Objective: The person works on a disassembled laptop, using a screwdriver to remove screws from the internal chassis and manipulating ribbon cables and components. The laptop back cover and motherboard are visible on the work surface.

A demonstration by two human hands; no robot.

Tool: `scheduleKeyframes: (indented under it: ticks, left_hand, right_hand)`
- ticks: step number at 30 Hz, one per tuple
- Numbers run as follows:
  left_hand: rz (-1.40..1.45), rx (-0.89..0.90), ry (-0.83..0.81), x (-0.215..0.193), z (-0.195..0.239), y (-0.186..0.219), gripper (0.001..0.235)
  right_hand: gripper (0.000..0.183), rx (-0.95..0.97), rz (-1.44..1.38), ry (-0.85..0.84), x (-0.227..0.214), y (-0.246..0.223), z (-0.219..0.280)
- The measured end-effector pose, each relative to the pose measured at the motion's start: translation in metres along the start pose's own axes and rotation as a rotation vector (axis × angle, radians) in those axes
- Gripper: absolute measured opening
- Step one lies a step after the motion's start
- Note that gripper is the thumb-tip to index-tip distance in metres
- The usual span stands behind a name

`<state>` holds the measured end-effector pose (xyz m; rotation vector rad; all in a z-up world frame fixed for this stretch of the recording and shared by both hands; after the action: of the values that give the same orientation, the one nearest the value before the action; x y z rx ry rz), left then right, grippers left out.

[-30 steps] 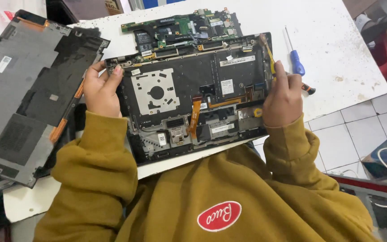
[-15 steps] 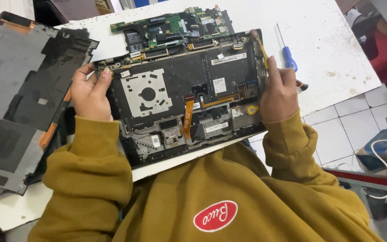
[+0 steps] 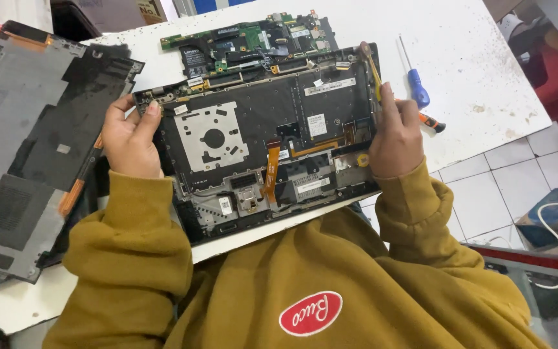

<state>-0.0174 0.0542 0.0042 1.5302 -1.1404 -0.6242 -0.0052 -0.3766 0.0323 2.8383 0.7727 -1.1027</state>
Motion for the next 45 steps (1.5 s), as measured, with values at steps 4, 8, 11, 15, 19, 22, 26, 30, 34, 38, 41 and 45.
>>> scheduleKeyframes:
  ticks: [4,8,11,15,19,22,26,30,34,38,41,45]
  left_hand:
    - [-0.007,-0.006,-0.003,-0.005,0.000,-0.009,0.025]
    - [-0.004,-0.029,0.012,-0.005,0.003,-0.006,0.027]
    - [0.000,0.010,-0.005,-0.001,0.002,-0.001,0.025]
    - [0.001,-0.011,0.005,0.001,0.004,0.004,0.025]
    - [-0.018,-0.018,0.006,0.000,0.005,0.004,0.025]
    - [-0.005,-0.018,0.001,0.000,0.004,0.001,0.026]
    - [-0.016,-0.016,0.009,0.000,0.003,0.001,0.026]
    - [-0.020,-0.028,0.013,0.000,0.003,-0.002,0.026]
    - [-0.015,-0.022,0.011,-0.002,0.002,-0.004,0.026]
    - [-0.022,-0.023,0.004,-0.001,0.003,-0.003,0.026]
    - [-0.045,-0.020,0.006,-0.004,0.001,-0.007,0.026]
    - [-0.025,-0.027,0.003,-0.003,0.003,-0.005,0.026]
  right_hand:
    - [0.040,0.005,-0.088,-0.054,-0.012,-0.012,0.001]
    - [0.042,0.010,-0.163,-0.119,-0.021,-0.023,-0.002]
    - [0.041,0.039,-0.160,-0.148,-0.019,-0.024,-0.008]
    - [0.041,0.011,-0.121,-0.148,-0.016,-0.017,-0.022]
    - [0.039,0.049,-0.103,-0.175,-0.019,-0.022,-0.038]
    - [0.040,0.006,-0.083,-0.147,-0.009,-0.014,-0.032]
    - [0.039,0.001,-0.037,-0.150,-0.009,-0.027,-0.022]
    - [0.038,-0.058,0.067,-0.118,-0.004,-0.028,-0.017]
    - [0.041,-0.136,0.102,-0.109,-0.001,-0.031,-0.014]
    - [0.040,-0.119,0.110,-0.093,0.001,-0.027,-0.009]
    - [0.044,-0.167,0.110,-0.077,0.008,-0.018,-0.004]
    - [0.044,-0.190,0.087,-0.053,0.001,-0.012,-0.009]
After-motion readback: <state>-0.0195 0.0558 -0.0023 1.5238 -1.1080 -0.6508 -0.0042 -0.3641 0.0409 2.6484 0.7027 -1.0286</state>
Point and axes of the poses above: each hand's wrist, its own z-axis away from the middle knuckle, its own x-axis out of the palm, y = z × x, the point moved 2 cm from there along -z, towards the middle knuckle, and after that the axes turned 2 degrees about -z, right-handed, at the moved point
